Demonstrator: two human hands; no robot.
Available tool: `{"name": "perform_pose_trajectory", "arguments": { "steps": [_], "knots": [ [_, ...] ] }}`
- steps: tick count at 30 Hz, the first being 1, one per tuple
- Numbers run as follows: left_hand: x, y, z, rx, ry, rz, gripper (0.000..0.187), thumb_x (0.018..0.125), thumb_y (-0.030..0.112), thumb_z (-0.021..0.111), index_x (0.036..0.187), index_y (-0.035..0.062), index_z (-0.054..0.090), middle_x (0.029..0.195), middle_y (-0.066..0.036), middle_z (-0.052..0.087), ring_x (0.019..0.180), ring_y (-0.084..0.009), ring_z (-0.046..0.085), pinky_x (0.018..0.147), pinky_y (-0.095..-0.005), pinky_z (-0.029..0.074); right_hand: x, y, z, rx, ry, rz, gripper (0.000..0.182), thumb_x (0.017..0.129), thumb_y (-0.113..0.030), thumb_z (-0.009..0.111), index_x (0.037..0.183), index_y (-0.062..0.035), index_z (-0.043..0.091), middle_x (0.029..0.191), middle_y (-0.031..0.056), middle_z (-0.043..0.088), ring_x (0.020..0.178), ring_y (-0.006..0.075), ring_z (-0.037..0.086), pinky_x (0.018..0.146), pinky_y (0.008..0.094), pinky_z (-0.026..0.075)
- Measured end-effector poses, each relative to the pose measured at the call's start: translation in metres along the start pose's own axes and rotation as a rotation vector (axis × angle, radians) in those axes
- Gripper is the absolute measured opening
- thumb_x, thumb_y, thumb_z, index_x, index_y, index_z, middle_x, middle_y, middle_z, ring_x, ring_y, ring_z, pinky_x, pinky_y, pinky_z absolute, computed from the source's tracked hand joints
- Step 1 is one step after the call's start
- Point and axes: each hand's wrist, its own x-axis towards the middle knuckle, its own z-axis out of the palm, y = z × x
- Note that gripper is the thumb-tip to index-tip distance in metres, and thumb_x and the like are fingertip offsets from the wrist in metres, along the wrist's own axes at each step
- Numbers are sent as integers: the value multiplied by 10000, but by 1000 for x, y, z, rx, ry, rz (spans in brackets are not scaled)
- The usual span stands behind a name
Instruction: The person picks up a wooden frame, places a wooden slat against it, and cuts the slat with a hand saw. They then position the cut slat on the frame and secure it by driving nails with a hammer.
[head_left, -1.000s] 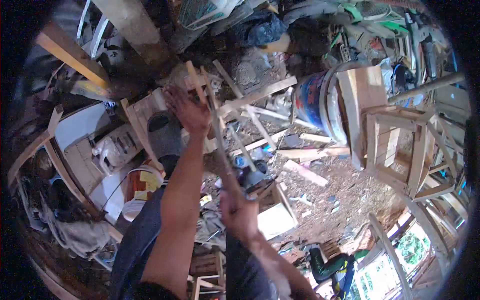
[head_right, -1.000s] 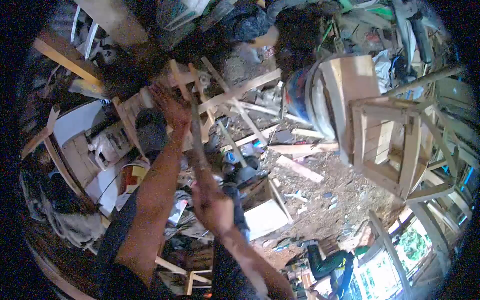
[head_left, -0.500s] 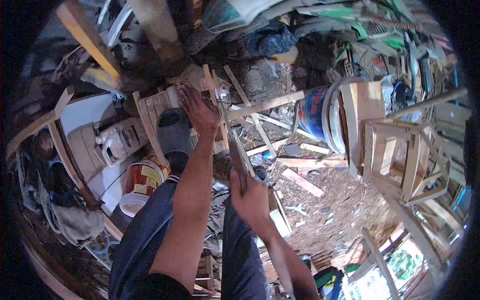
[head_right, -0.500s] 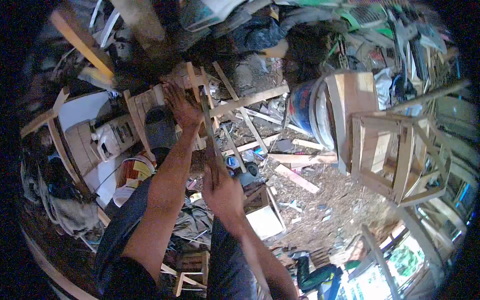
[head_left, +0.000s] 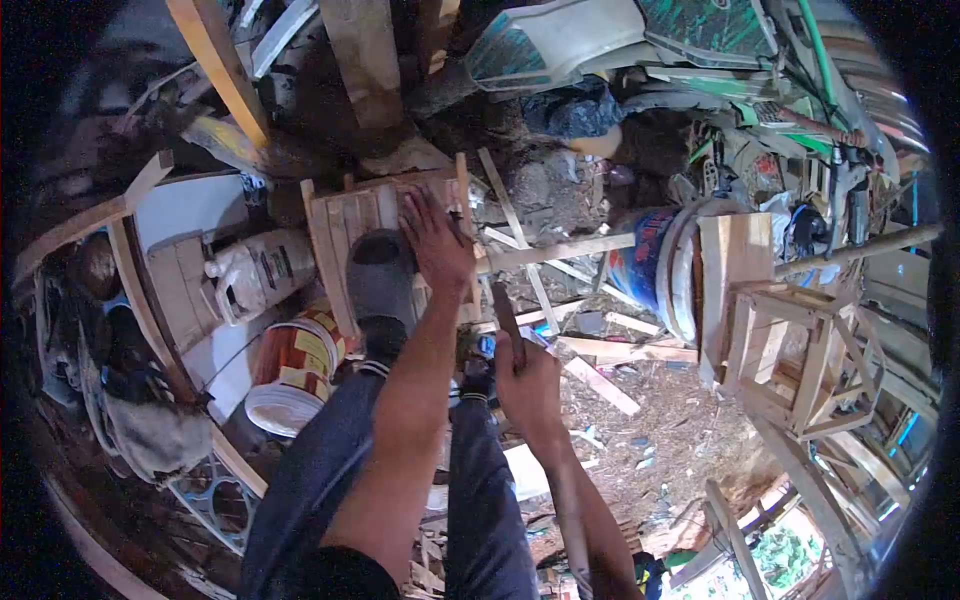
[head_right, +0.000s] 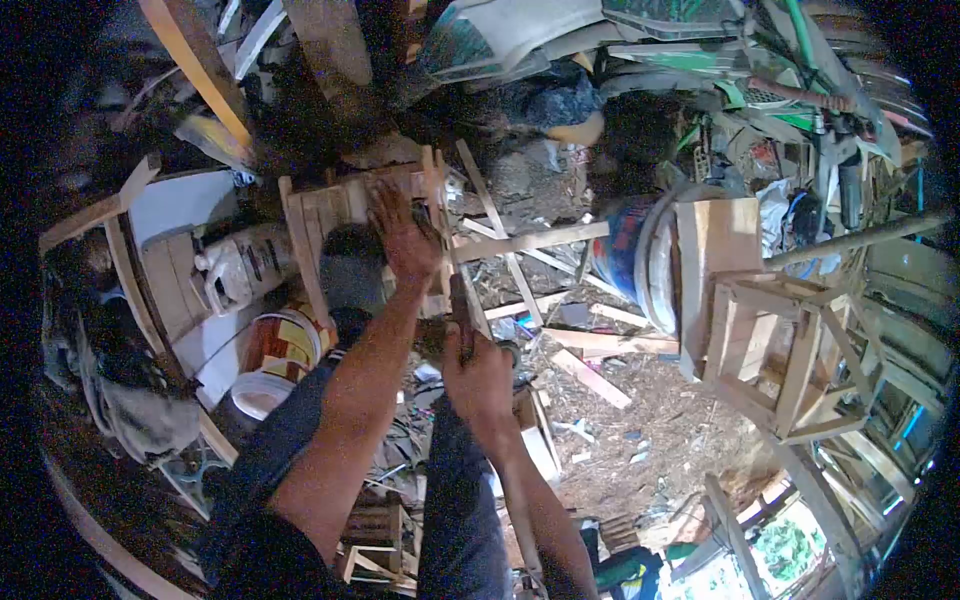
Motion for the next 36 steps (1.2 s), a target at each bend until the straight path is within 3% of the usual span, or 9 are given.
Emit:
{"name": "perform_pose_trajectory", "arguments": {
  "steps": [2,7,9,13,21,25,27,34,36],
  "knots": [
    [11,0,0,8,-35,-7,756,826,210,497,1451,-50,160,1530,-228,120,1430,-362,83,1155,-496,48,6,-14,7,-112,-54,72,421,940,-338,470,881,33,658,725,302,613,761,459,631,671,502,496],
    [6,-1,1,2,-63,-52,764,829,198,494,1454,-56,136,1535,-219,108,1432,-352,77,1157,-490,44,65,-73,-29,-220,-191,166,509,930,-387,489,768,79,616,640,283,571,654,391,629,588,464,448],
    [6,-2,4,-43,-51,-76,733,855,194,472,1457,-51,132,1538,-213,105,1434,-348,75,1157,-486,44,109,-70,-45,-672,-312,-545,586,927,-466,450,844,87,622,713,313,594,761,440,633,634,468,457],
    [8,2,3,-74,-36,-86,667,892,176,435,1456,-39,152,1538,-212,105,1431,-352,86,1157,-481,63,59,-51,-28,-259,-142,40,399,956,-319,483,852,38,626,627,269,574,621,441,607,529,486,446],
    [1,-2,6,-103,9,-50,690,848,124,496,1446,-39,193,1528,-212,150,1424,-361,119,1150,-511,89,-78,23,-28,-10,-15,133,481,980,-333,460,631,-4,499,466,32,384,452,95,390,413,331,287],
    [12,-1,6,-99,38,-35,659,866,135,467,1443,-38,201,1523,-209,174,1423,-360,130,1150,-511,95,-31,26,-10,-260,11,-68,366,974,-252,473,948,69,646,540,138,559,508,146,516,470,350,413],
    [1,-4,3,-62,7,-43,647,874,138,455,1442,-39,203,1522,-208,179,1422,-360,135,1150,-511,96,41,5,26,86,44,-6,441,953,-319,472,856,78,640,638,301,558,613,408,610,518,427,436],
    [6,2,0,-93,80,-28,632,880,163,449,1438,-35,226,1523,-207,183,1419,-360,145,1142,-514,114,63,26,35,-57,60,25,493,922,-378,520,724,58,639,536,203,575,501,335,610,508,427,457],
    [9,2,0,-36,57,-16,641,871,160,456,1438,-35,228,1521,-210,185,1418,-361,149,1141,-514,117,52,101,73,222,163,-80,423,929,-347,541,741,15,654,490,87,546,446,190,533,460,336,405]
  ]
}}
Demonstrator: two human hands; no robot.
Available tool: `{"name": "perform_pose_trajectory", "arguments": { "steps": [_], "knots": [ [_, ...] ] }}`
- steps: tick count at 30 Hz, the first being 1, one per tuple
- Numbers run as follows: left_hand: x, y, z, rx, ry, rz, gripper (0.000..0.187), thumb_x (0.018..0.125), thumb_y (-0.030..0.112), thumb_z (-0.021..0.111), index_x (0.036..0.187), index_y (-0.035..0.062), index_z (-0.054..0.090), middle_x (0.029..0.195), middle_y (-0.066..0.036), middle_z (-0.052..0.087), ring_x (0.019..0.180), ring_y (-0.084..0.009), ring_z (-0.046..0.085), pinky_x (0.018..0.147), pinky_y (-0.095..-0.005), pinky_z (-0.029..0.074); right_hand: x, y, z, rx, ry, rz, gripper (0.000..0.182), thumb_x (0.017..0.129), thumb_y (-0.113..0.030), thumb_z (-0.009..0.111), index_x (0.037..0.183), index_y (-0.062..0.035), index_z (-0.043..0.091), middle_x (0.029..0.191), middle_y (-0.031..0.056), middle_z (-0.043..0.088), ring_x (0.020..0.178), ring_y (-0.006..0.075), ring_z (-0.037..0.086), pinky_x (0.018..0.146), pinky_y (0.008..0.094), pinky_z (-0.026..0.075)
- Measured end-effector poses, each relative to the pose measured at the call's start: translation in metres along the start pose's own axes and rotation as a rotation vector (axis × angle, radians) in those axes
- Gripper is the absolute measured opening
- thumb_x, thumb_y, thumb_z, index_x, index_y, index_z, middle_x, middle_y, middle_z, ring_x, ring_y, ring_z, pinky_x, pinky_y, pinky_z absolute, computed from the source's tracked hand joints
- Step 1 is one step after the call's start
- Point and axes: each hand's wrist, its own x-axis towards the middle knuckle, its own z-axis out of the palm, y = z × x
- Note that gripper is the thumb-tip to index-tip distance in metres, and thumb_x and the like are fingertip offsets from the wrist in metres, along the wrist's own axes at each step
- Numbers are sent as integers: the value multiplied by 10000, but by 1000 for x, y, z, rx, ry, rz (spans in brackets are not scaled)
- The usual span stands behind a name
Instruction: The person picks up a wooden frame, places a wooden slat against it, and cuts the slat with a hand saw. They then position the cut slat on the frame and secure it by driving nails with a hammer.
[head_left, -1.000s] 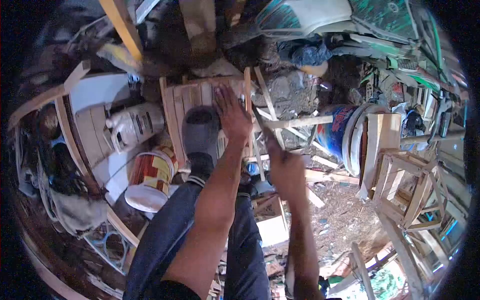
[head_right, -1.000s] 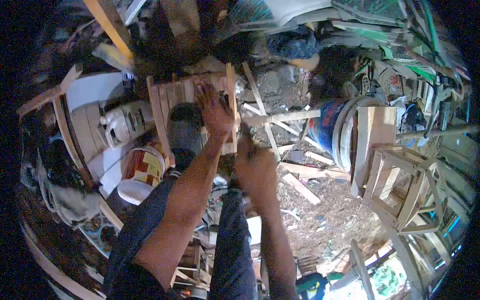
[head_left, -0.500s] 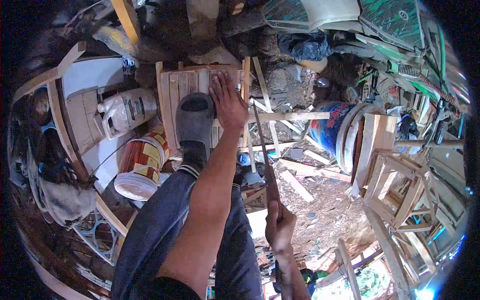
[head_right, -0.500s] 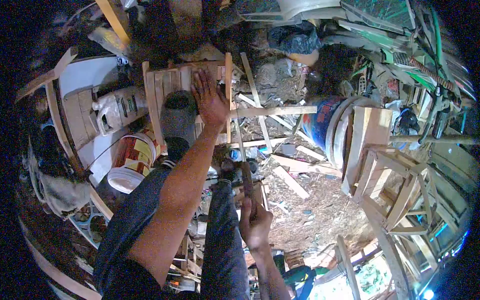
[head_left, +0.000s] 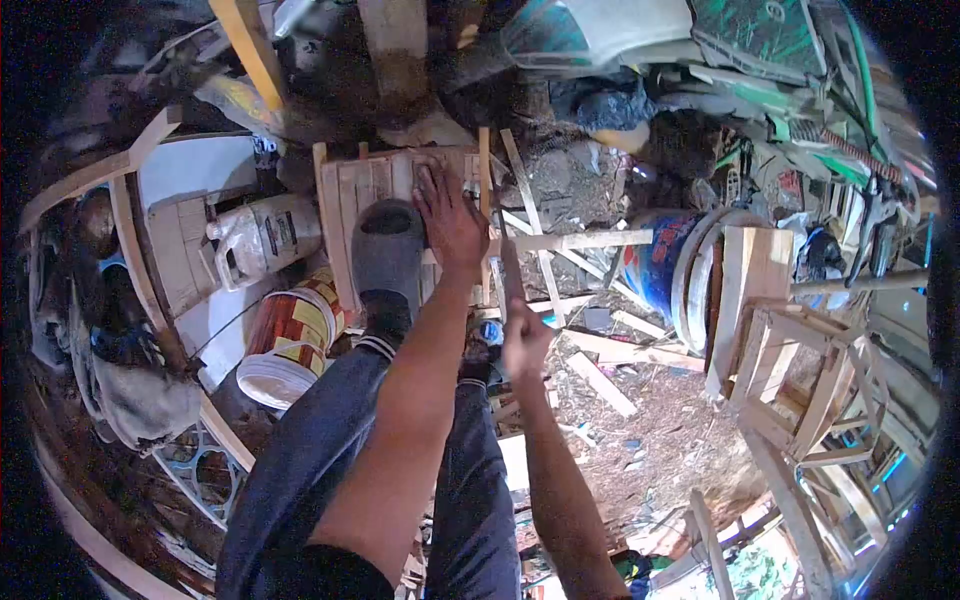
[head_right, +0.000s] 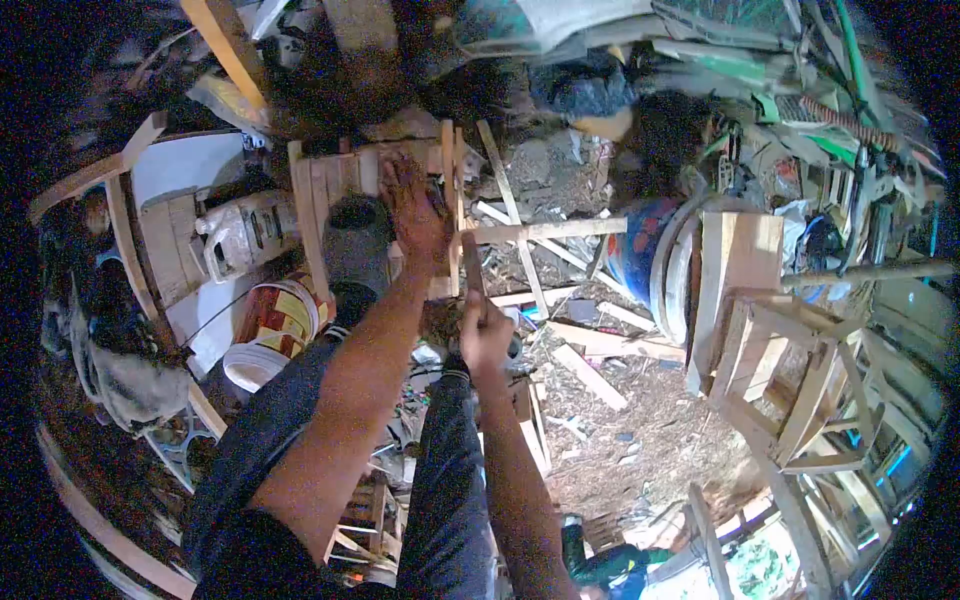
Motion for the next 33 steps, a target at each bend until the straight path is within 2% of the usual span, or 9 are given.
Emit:
{"name": "perform_pose_trajectory", "arguments": {
  "steps": [5,9,13,17,18,23,25,28,33],
  "knots": [
    [-3,-5,7,111,-96,-18,804,813,219,555,1462,-22,146,1541,-191,119,1431,-340,94,1157,-479,86,-8,30,6,180,33,-87,393,946,-303,531,703,-1,596,509,20,452,498,97,417,454,307,342],
    [-9,-2,-1,157,-110,-27,867,789,234,592,1468,-15,114,1548,-185,85,1438,-328,58,1164,-467,60,-21,-85,-60,-182,-204,191,397,965,-274,497,742,36,605,537,190,515,451,230,496,480,391,393],
    [-2,-2,5,24,-51,-10,859,781,224,602,1462,-23,140,1540,-204,102,1434,-340,78,1164,-471,59,-69,-102,-84,-224,-163,-64,298,950,-224,523,828,20,642,601,207,588,621,329,661,481,407,456],
    [-5,-8,12,76,-9,4,819,787,196,592,1458,-21,175,1533,-204,145,1429,-348,109,1163,-475,76,-80,-124,-100,-277,-198,297,239,937,-206,539,863,-7,649,664,150,641,565,245,649,475,374,463],
    [-2,-5,12,80,-5,-6,806,787,182,584,1457,-20,183,1530,-203,164,1427,-352,116,1162,-477,83,-76,-92,-86,-223,-91,42,258,941,-205,531,824,-10,651,621,131,629,537,210,625,485,355,456],
    [-8,-5,16,-77,67,-23,767,810,180,546,1459,-17,188,1510,-212,216,1416,-357,165,1153,-488,116,-22,-93,-140,-185,-183,81,345,934,-280,570,789,24,641,586,167,601,513,174,575,497,362,437],
    [-4,-2,11,-42,65,-22,700,849,166,489,1458,-13,193,1507,-210,224,1408,-362,184,1147,-490,129,-11,-128,-144,-203,-334,109,459,961,-333,518,717,41,622,494,27,511,476,131,463,454,342,361],
    [-13,0,2,-26,42,-7,642,877,158,444,1452,-12,213,1513,-201,215,1409,-361,179,1146,-487,127,-50,-136,-110,-313,-313,29,397,960,-292,480,798,40,625,640,285,587,646,440,631,551,459,477],
    [-7,2,-1,-40,35,-19,685,857,169,480,1457,-8,198,1522,-190,199,1418,-339,165,1153,-477,120,-40,-182,-93,-374,-312,135,419,964,-269,464,754,58,623,611,290,573,610,448,617,499,464,461]
  ]
}}
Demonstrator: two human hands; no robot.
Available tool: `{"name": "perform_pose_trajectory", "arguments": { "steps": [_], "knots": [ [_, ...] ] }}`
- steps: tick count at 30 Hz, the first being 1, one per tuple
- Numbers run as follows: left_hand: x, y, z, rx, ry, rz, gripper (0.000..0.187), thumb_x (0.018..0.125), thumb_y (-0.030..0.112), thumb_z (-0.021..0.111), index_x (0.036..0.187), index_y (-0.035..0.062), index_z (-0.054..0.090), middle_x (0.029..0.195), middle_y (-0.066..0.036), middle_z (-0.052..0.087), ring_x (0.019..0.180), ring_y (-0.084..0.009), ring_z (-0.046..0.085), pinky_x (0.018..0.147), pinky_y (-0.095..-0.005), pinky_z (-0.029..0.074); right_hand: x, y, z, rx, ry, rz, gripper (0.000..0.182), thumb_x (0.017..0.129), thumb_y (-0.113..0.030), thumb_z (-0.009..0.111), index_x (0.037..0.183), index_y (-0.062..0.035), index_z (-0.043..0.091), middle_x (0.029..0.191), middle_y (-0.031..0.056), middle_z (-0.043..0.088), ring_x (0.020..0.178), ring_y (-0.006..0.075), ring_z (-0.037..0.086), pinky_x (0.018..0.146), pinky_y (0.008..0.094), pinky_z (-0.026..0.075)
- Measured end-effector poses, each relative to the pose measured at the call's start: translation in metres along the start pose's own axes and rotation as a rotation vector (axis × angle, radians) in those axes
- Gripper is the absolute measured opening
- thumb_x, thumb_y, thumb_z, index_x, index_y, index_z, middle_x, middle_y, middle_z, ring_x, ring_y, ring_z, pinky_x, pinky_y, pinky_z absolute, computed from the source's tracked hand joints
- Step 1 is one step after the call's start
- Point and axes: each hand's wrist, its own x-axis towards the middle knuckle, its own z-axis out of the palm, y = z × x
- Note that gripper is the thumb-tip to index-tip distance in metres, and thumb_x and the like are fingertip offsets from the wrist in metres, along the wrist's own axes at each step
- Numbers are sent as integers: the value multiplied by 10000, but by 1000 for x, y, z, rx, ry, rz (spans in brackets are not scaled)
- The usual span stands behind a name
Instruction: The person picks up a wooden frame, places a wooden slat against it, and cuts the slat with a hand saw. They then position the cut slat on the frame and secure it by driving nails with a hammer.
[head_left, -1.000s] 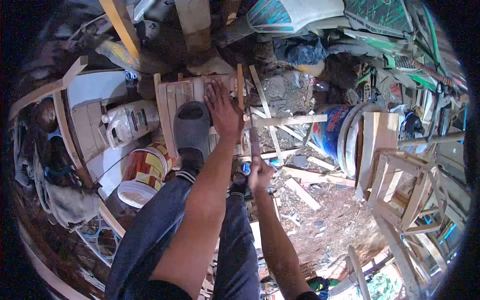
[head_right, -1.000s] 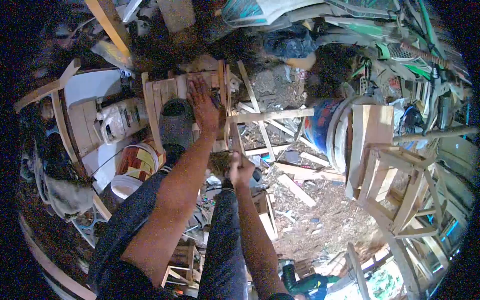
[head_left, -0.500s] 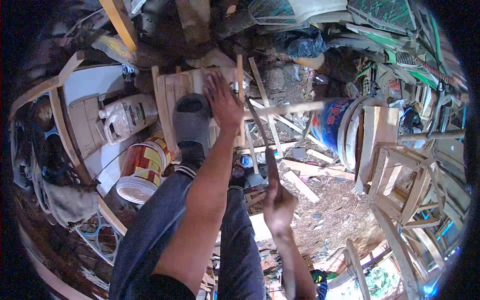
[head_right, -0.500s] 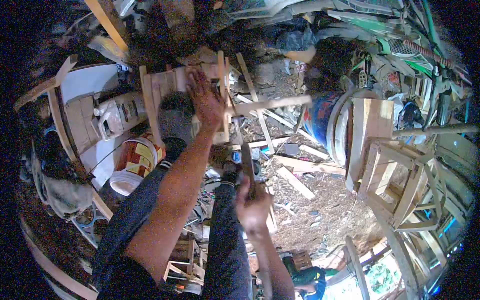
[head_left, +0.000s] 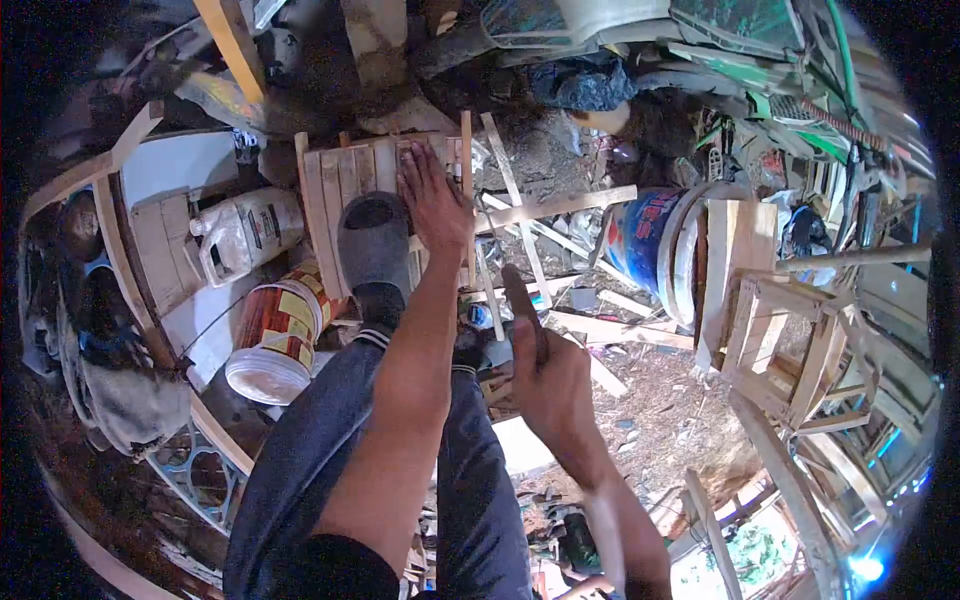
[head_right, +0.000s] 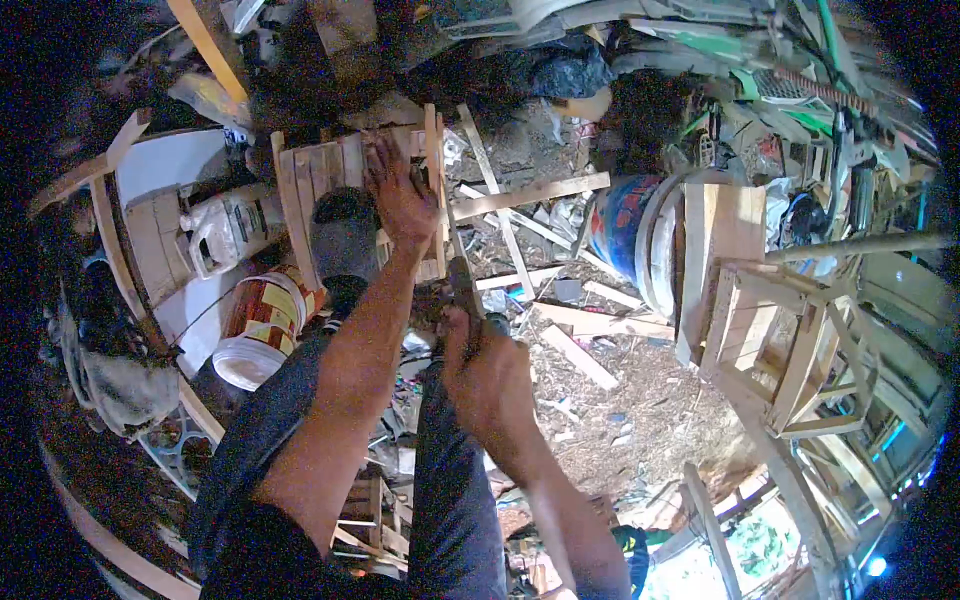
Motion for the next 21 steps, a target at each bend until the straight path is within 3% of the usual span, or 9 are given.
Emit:
{"name": "perform_pose_trajectory", "arguments": {
  "steps": [6,8,10,13,14,16,18,20,21],
  "knots": [
    [4,-5,8,-19,-79,-63,695,855,163,482,1464,-3,189,1533,-176,177,1422,-329,161,1155,-477,107,24,-33,-1,1,-7,-88,440,970,-240,450,721,81,620,557,269,565,531,385,625,475,437,458],
    [6,-2,4,-61,-98,-94,687,868,187,459,1468,1,181,1532,-172,185,1424,-325,159,1153,-481,109,66,-28,16,-227,66,-343,491,964,-297,450,714,89,620,557,274,569,545,401,630,490,449,474],
    [9,2,-11,13,-208,-94,669,883,205,436,1468,3,182,1528,-169,202,1422,-327,167,1150,-484,121,148,-18,53,-324,-62,72,377,942,-322,463,1146,-38,606,714,325,563,783,463,610,575,460,490],
    [2,-15,26,90,-56,-30,650,882,208,443,1450,-19,222,1521,-182,216,1413,-343,189,1144,-499,131,162,-15,74,-356,184,27,497,912,-434,482,1015,27,637,688,305,592,733,444,632,589,464,472],
    [4,-8,11,-38,-96,-68,648,882,213,444,1447,-22,229,1520,-183,215,1413,-345,186,1144,-500,129,169,16,60,-338,-49,-151,579,901,-503,486,933,51,648,617,242,604,600,369,617,561,461,436],
    [2,-4,3,-35,-134,-82,646,883,214,444,1446,-22,231,1521,-183,214,1415,-344,182,1144,-502,126,152,64,54,22,45,-37,573,913,-510,475,857,28,666,530,140,566,498,240,535,500,425,393],
    [7,-1,6,-20,-147,-78,644,884,216,444,1445,-21,233,1522,-183,212,1416,-343,179,1144,-504,123,128,50,64,-5,242,-165,579,955,-426,467,641,39,608,499,49,508,513,132,472,465,330,348],
    [5,-4,3,-6,-98,-61,637,884,202,436,1444,-23,233,1523,-184,207,1416,-344,175,1145,-506,113,124,49,69,92,236,-73,587,952,-435,473,657,56,603,508,39,507,539,117,466,471,324,346],
    [3,-2,4,-28,-94,-74,639,881,195,434,1447,-20,228,1524,-182,204,1417,-343,174,1147,-506,102,123,54,71,61,203,-54,509,949,-388,483,728,46,627,598,139,569,586,242,553,528,379,406]
  ]
}}
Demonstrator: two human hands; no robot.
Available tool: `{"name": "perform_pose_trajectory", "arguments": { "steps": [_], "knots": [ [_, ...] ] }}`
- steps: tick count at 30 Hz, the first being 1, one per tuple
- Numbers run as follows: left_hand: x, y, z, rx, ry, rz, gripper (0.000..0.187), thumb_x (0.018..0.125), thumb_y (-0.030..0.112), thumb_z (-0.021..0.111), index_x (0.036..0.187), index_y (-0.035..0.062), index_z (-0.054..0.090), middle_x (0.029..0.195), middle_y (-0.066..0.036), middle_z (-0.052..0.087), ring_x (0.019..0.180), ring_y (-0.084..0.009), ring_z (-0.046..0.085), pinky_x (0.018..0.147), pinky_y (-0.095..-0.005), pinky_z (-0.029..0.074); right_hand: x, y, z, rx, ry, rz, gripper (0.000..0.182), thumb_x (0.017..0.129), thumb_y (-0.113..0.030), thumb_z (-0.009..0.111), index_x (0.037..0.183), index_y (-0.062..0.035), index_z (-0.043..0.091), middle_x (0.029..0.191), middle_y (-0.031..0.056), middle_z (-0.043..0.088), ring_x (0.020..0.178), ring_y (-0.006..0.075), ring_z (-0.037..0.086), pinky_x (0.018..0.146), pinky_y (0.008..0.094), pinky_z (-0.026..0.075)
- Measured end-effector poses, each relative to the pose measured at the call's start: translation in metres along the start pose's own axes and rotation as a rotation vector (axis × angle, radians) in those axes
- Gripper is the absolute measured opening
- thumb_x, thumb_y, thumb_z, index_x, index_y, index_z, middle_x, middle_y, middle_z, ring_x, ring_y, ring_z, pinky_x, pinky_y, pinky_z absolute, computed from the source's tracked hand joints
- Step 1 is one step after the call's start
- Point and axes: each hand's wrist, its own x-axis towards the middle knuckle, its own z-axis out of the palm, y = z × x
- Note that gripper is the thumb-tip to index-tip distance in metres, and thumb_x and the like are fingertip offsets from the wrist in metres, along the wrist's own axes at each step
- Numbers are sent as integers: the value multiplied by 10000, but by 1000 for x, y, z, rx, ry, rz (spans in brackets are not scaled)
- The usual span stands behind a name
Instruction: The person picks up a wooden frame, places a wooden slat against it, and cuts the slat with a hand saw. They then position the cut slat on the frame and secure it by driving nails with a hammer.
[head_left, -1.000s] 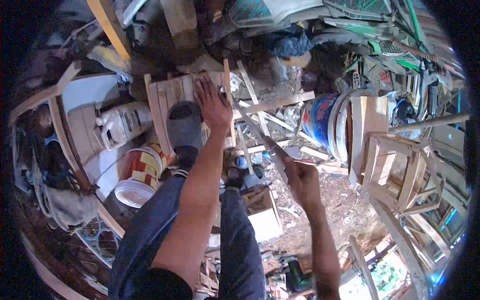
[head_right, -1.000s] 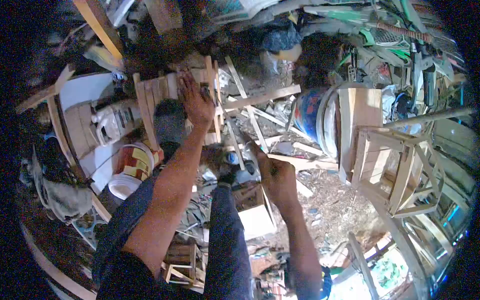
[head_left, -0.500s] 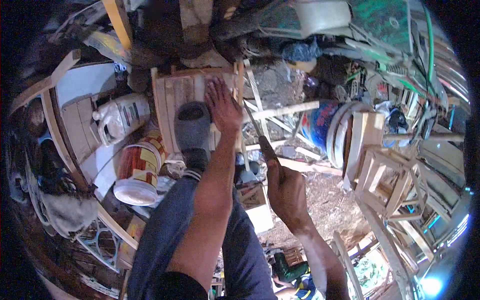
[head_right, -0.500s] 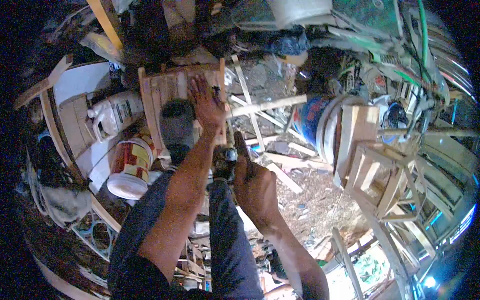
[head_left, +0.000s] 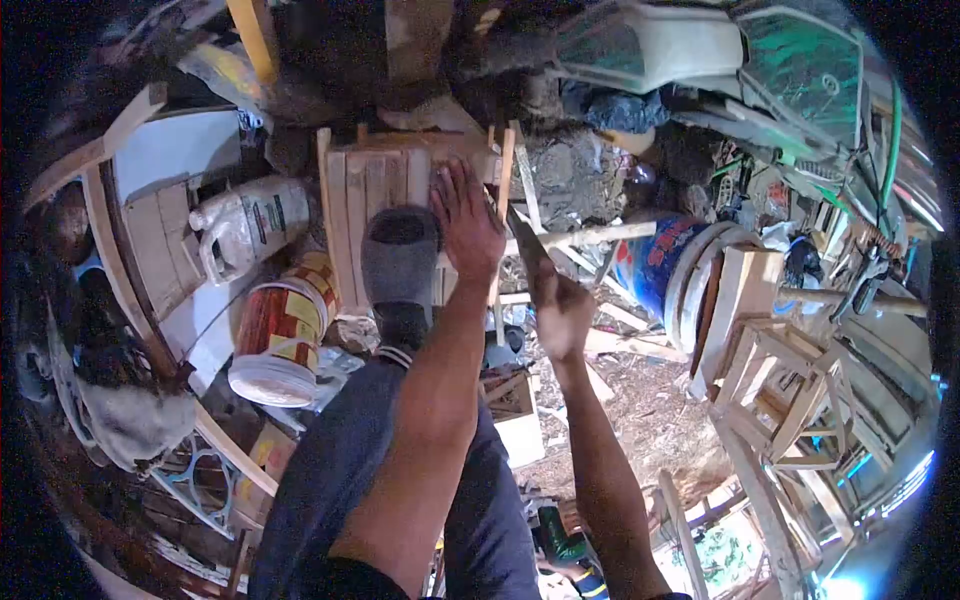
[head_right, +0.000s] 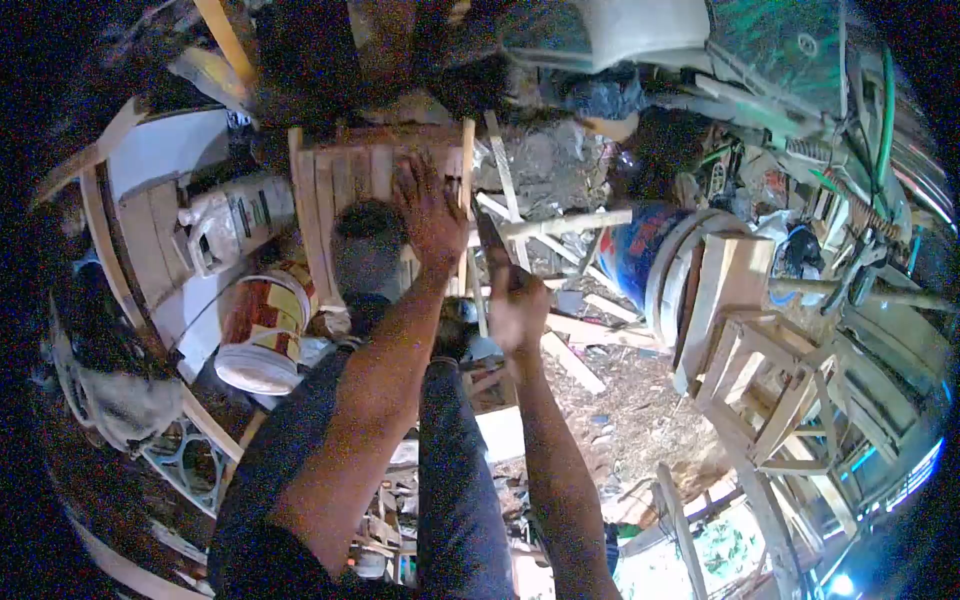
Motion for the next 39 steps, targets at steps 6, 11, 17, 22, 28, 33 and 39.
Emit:
{"name": "perform_pose_trajectory", "arguments": {
  "steps": [6,11,17,22,28,33,39],
  "knots": [
    [-1,1,-6,43,0,17,637,882,193,444,1445,-18,233,1521,-180,213,1419,-343,167,1152,-494,97,8,-15,1,-211,-96,-99,483,966,-345,443,724,35,618,610,252,578,603,391,621,572,470,461],
    [-5,-3,6,12,76,44,670,866,183,461,1451,-22,206,1531,-170,188,1426,-334,143,1157,-479,92,63,-63,-29,-6,-430,364,305,922,-275,424,979,-45,617,571,198,564,558,351,631,498,473,488],
    [-25,-1,6,44,65,81,651,856,168,459,1444,-10,243,1532,-164,187,1425,-335,143,1159,-482,79,-28,-2,6,-85,97,67,483,921,-384,517,795,59,661,633,272,590,694,433,637,589,483,479],
    [-29,0,15,0,144,150,631,859,174,450,1434,-15,271,1510,-183,242,1411,-354,185,1145,-508,112,-14,9,-10,-16,32,-123,431,933,-316,499,808,71,640,646,275,595,678,428,639,595,509,483],
    [-30,-5,22,-2,181,201,637,868,205,457,1438,-7,269,1515,-178,233,1414,-345,182,1145,-507,113,75,-2,-21,-781,-112,-1153,203,778,-162,562,618,-39,579,680,189,614,646,395,617,573,406,524],
    [-28,-5,21,78,146,208,639,874,232,455,1450,26,269,1530,-161,206,1418,-339,170,1145,-506,107,-7,-12,25,-318,224,-347,293,860,-226,547,720,17,633,681,238,616,635,385,628,559,437,517],
    [-41,-5,20,36,152,228,595,880,244,435,1458,176,310,1542,-119,197,1423,-326,160,1132,-550,106,-69,80,36,140,157,21,379,924,-339,507,885,6,658,693,245,632,704,450,632,662,489,519]
  ]
}}
